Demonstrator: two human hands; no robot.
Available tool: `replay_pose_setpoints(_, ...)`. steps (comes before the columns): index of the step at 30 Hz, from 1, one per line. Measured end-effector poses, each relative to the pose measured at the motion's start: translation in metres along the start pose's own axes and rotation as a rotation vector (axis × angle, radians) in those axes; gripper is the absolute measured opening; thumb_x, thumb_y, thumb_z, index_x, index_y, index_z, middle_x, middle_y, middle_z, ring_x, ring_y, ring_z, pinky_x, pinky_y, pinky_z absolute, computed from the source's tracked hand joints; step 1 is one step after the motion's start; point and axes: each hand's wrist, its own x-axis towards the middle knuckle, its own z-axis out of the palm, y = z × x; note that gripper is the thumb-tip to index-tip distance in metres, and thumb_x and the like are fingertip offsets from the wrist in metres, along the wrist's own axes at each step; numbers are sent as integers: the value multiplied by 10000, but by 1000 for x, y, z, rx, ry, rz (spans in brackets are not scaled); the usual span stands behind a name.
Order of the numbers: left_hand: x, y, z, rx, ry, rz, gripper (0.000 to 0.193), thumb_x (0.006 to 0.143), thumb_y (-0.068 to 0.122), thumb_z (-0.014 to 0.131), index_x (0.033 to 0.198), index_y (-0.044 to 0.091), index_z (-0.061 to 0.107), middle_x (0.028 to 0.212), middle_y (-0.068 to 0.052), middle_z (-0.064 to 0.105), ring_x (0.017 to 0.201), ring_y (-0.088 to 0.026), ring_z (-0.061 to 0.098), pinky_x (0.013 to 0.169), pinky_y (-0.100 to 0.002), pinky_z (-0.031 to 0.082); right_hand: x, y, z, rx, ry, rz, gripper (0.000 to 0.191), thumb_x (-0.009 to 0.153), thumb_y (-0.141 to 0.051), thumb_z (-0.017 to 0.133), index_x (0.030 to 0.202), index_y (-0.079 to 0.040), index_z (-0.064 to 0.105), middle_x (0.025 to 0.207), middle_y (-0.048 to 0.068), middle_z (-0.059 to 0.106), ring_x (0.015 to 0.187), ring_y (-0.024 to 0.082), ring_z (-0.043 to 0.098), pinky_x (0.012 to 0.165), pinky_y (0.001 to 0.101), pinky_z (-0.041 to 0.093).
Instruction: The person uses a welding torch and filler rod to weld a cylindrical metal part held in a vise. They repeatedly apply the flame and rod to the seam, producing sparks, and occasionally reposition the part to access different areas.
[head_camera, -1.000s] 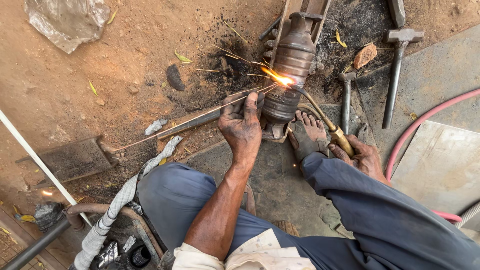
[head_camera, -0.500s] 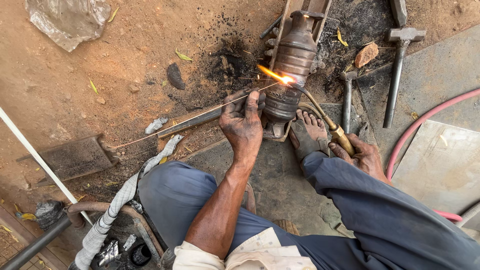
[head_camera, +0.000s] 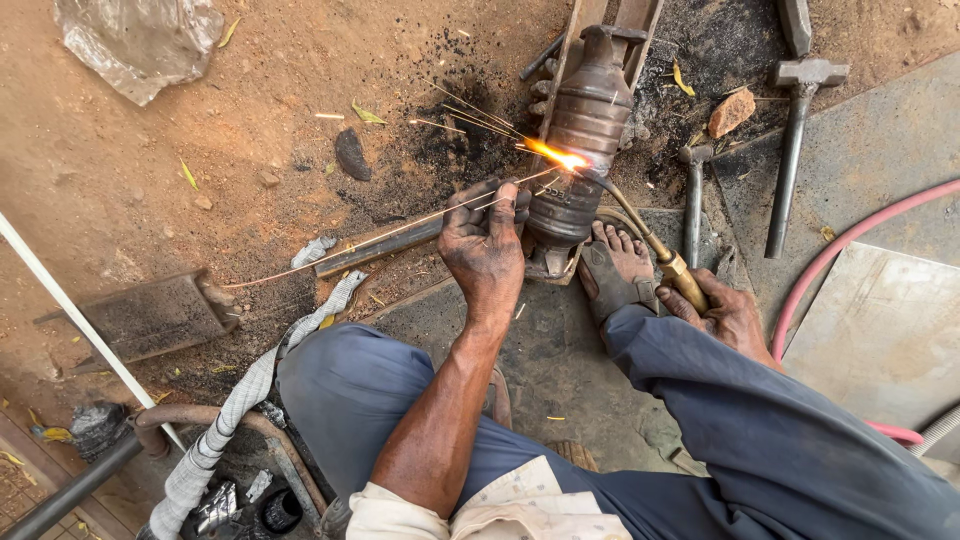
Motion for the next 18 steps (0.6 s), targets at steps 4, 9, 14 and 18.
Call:
replay_pose_setpoints(4, 1, 0, 2, 21, 11, -12, 169, 994, 85, 686, 1125, -7, 632, 978, -124, 764, 895, -165, 765, 756, -267, 653, 2, 1, -1, -3, -6, 6, 263, 929, -295, 729, 1084, -82, 720, 677, 95, 698, 607, 173, 652, 563, 383, 503)
replay_pose_setpoints(9, 0, 0, 2, -27, 10, -12, 172, 992, 82, 689, 1125, -5, 624, 970, -122, 758, 894, -167, 765, 737, -258, 646, 0, 2, 0, 48, 26, -78, 264, 924, -280, 732, 1092, -77, 719, 693, 70, 700, 632, 143, 657, 575, 360, 510)
replay_pose_setpoints(14, 0, -1, 1, 48, 6, -18, 162, 990, 93, 687, 1117, 6, 636, 977, -104, 763, 881, -150, 768, 712, -242, 638, 1, 4, 0, 8, 1, 26, 278, 914, -294, 745, 1105, -93, 732, 672, 87, 702, 599, 167, 652, 559, 375, 507)
replay_pose_setpoints(18, 0, -2, 1, 68, 4, 8, 168, 990, 100, 696, 1120, 12, 636, 961, -99, 764, 858, -139, 761, 696, -232, 621, 2, 3, 2, 73, 32, -53, 281, 912, -296, 737, 1098, -86, 728, 717, 61, 716, 645, 130, 664, 575, 355, 521)
